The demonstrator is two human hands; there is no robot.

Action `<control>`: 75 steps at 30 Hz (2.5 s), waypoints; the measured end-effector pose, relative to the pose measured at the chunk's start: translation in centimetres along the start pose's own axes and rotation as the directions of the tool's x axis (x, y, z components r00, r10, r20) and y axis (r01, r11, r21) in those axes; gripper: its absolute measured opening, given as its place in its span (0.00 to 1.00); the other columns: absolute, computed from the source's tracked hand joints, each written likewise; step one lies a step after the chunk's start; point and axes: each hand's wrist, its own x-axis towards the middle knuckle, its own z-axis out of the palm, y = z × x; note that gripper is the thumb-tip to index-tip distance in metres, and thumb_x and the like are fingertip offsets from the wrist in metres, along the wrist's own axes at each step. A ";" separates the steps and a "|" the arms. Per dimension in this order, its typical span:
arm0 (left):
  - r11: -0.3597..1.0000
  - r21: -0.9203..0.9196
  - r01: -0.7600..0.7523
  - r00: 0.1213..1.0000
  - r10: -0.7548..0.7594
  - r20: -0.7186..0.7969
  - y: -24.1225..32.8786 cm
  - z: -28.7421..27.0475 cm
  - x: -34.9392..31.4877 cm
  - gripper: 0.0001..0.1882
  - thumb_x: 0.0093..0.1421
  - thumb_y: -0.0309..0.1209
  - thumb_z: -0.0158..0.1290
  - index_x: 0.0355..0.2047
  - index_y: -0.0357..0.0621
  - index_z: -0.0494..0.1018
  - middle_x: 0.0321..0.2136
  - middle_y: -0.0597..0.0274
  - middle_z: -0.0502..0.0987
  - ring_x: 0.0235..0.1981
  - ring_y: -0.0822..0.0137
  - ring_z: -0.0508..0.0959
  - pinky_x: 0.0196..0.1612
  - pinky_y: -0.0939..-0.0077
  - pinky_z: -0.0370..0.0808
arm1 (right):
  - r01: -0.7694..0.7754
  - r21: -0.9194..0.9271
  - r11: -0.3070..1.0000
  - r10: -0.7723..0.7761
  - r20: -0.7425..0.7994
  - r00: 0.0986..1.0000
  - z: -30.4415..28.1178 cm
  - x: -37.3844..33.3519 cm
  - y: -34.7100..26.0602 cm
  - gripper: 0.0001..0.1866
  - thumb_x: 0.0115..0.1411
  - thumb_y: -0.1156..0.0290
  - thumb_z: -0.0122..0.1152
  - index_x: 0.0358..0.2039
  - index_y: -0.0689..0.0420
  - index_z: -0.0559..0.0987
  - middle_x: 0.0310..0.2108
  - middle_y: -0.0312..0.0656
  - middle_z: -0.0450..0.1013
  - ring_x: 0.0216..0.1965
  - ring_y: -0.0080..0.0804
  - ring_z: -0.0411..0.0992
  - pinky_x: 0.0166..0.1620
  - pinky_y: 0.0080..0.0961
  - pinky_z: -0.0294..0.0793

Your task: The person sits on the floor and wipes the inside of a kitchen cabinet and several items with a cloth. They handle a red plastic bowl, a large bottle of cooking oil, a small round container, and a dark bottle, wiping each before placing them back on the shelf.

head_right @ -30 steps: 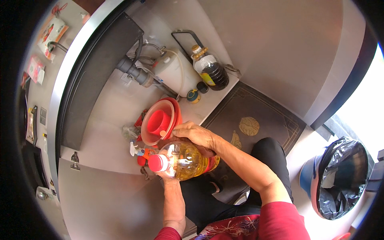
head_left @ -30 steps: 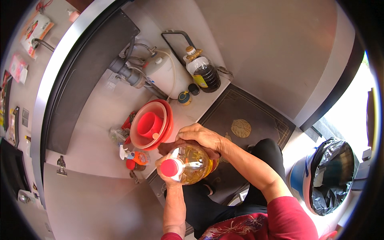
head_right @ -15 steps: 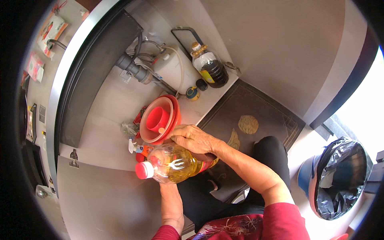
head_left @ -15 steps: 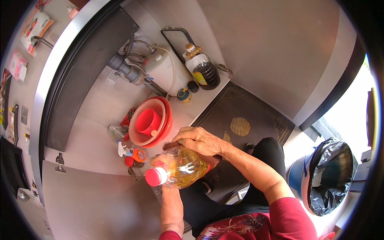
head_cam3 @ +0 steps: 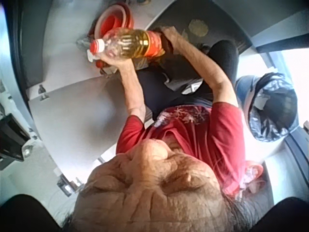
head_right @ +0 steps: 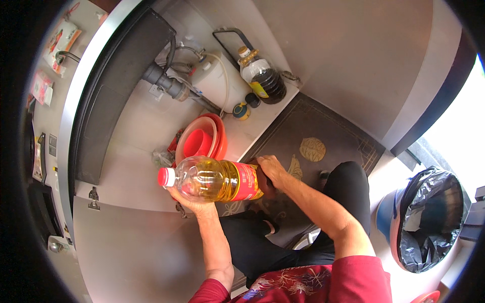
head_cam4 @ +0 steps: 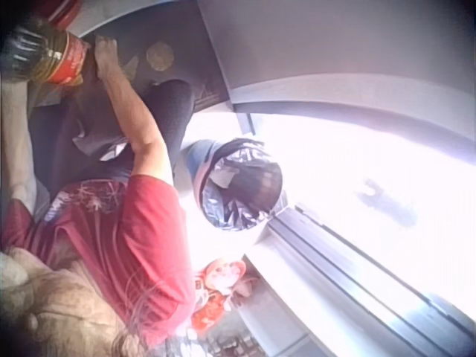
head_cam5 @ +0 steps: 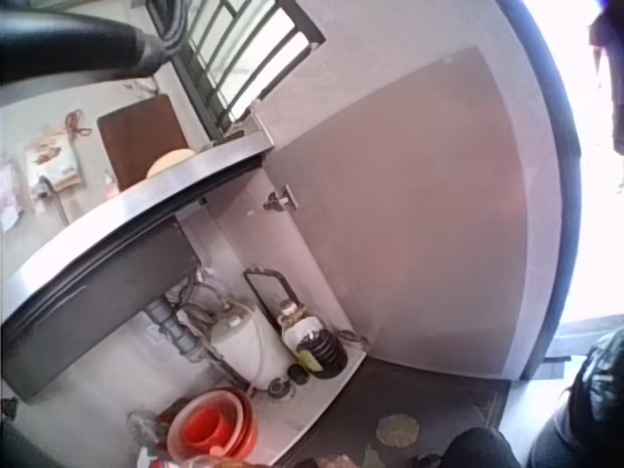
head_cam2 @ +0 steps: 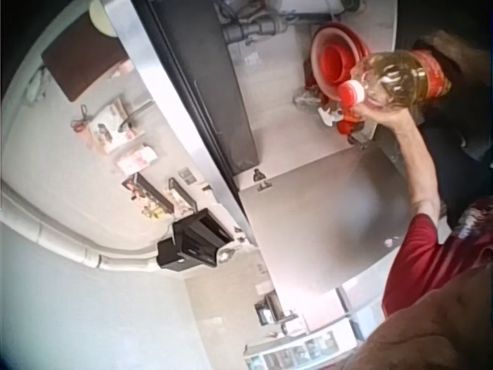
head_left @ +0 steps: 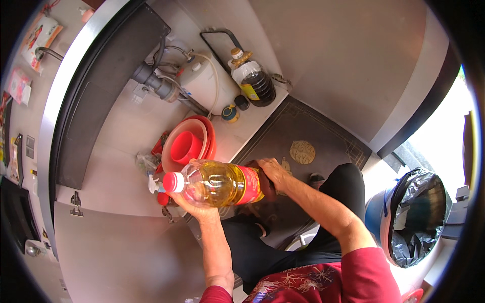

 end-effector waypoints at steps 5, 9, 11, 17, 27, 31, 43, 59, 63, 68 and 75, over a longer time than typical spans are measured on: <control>0.987 0.117 -0.108 0.994 0.106 0.018 -0.5 0.1 0.2 0.32 0.56 0.56 0.46 0.50 0.42 0.63 0.45 0.57 0.70 0.46 0.61 0.71 0.47 0.61 0.72 | -0.153 0.988 -0.010 0.544 0.134 0.828 5.3 -3.3 -0.2 0.20 0.61 0.61 0.41 0.49 0.57 0.70 0.46 0.42 0.71 0.48 0.36 0.68 0.50 0.34 0.69; 0.993 0.086 -0.081 0.959 0.101 -0.264 -0.5 0.6 -0.2 0.35 0.55 0.57 0.48 0.53 0.42 0.61 0.47 0.57 0.68 0.48 0.61 0.70 0.49 0.62 0.71 | -0.209 0.970 -0.126 0.698 0.236 0.676 6.1 -5.4 -3.9 0.18 0.63 0.59 0.40 0.46 0.55 0.70 0.45 0.43 0.71 0.45 0.37 0.69 0.47 0.34 0.69; 0.989 0.122 -0.087 0.958 0.116 -0.261 -0.4 0.3 -0.1 0.36 0.55 0.57 0.49 0.54 0.43 0.59 0.49 0.58 0.67 0.49 0.62 0.70 0.50 0.62 0.70 | -0.277 0.960 -0.033 0.735 0.211 0.644 6.3 -6.6 -4.3 0.16 0.63 0.60 0.41 0.44 0.55 0.71 0.44 0.43 0.71 0.43 0.36 0.70 0.45 0.33 0.70; 0.993 0.115 0.037 0.964 -0.005 -0.265 -1.1 0.9 -1.0 0.36 0.55 0.57 0.48 0.55 0.45 0.60 0.52 0.59 0.65 0.54 0.61 0.64 0.56 0.59 0.63 | -0.240 0.214 0.947 0.321 -0.653 0.686 6.2 -5.8 -2.0 0.14 0.61 0.69 0.41 0.42 0.66 0.67 0.38 0.56 0.65 0.41 0.55 0.64 0.46 0.40 0.64; 0.981 0.184 0.061 0.966 -0.012 -0.258 -1.9 1.9 -1.4 0.27 0.59 0.52 0.48 0.43 0.38 0.68 0.37 0.60 0.72 0.38 0.68 0.73 0.41 0.69 0.72 | 0.208 -0.197 0.958 -0.285 -0.598 0.749 3.9 -4.7 -11.2 0.15 0.52 0.84 0.46 0.42 0.67 0.66 0.44 0.54 0.62 0.44 0.51 0.61 0.48 0.36 0.62; 0.965 0.259 0.040 0.982 0.010 -0.191 -1.6 1.6 -2.0 0.23 0.56 0.52 0.52 0.20 0.45 0.65 0.17 0.72 0.62 0.20 0.78 0.64 0.25 0.81 0.63 | 0.072 -0.045 0.996 -0.085 -0.596 0.798 3.4 -3.9 -10.8 0.14 0.57 0.78 0.46 0.45 0.63 0.67 0.46 0.51 0.64 0.46 0.50 0.61 0.51 0.37 0.61; 0.984 0.123 0.126 0.987 -0.111 -0.116 -1.5 0.0 -2.1 0.17 0.52 0.43 0.55 0.17 0.45 0.65 0.14 0.71 0.64 0.15 0.77 0.66 0.20 0.80 0.68 | -0.103 0.384 0.918 0.035 0.178 0.983 -2.8 4.3 -14.5 0.25 0.64 0.53 0.42 0.35 0.66 0.76 0.34 0.48 0.74 0.35 0.36 0.72 0.42 0.28 0.68; 0.965 0.096 0.245 0.963 -0.231 -0.139 -2.8 -0.1 -3.3 0.20 0.62 0.44 0.45 0.17 0.47 0.62 0.15 0.73 0.59 0.16 0.79 0.57 0.20 0.83 0.52 | 0.109 -0.453 0.885 -0.338 -0.462 0.820 4.6 -3.4 -10.9 0.45 0.43 0.67 0.66 0.58 0.67 0.52 0.54 0.62 0.51 0.54 0.60 0.54 0.56 0.45 0.55; 0.974 0.099 0.203 0.977 -0.209 0.047 -3.0 0.0 -4.1 0.10 0.59 0.34 0.51 0.26 0.41 0.69 0.18 0.72 0.64 0.19 0.81 0.60 0.23 0.85 0.57 | 0.044 0.000 0.999 -0.042 -0.288 0.957 1.0 -1.6 -10.7 0.51 0.40 0.67 0.69 0.61 0.64 0.48 0.52 0.58 0.62 0.54 0.47 0.64 0.55 0.35 0.63; 0.889 0.443 0.114 0.960 -0.214 0.182 -2.1 0.6 -4.4 0.13 0.54 0.35 0.58 0.30 0.38 0.71 0.23 0.71 0.71 0.26 0.80 0.69 0.31 0.82 0.68 | 0.266 0.212 0.940 -0.224 -0.203 0.953 -0.9 -0.8 -9.7 0.52 0.39 0.79 0.70 0.62 0.60 0.50 0.62 0.49 0.51 0.63 0.37 0.52 0.62 0.33 0.54; 0.686 0.664 -0.297 0.917 0.012 0.398 0.2 2.0 -3.6 0.12 0.47 0.30 0.63 0.29 0.38 0.74 0.25 0.65 0.75 0.28 0.74 0.74 0.35 0.78 0.70 | 0.184 0.434 0.882 -0.071 -0.264 0.962 -1.9 -1.2 -11.0 0.48 0.36 0.81 0.70 0.59 0.65 0.56 0.58 0.49 0.58 0.58 0.38 0.60 0.60 0.34 0.60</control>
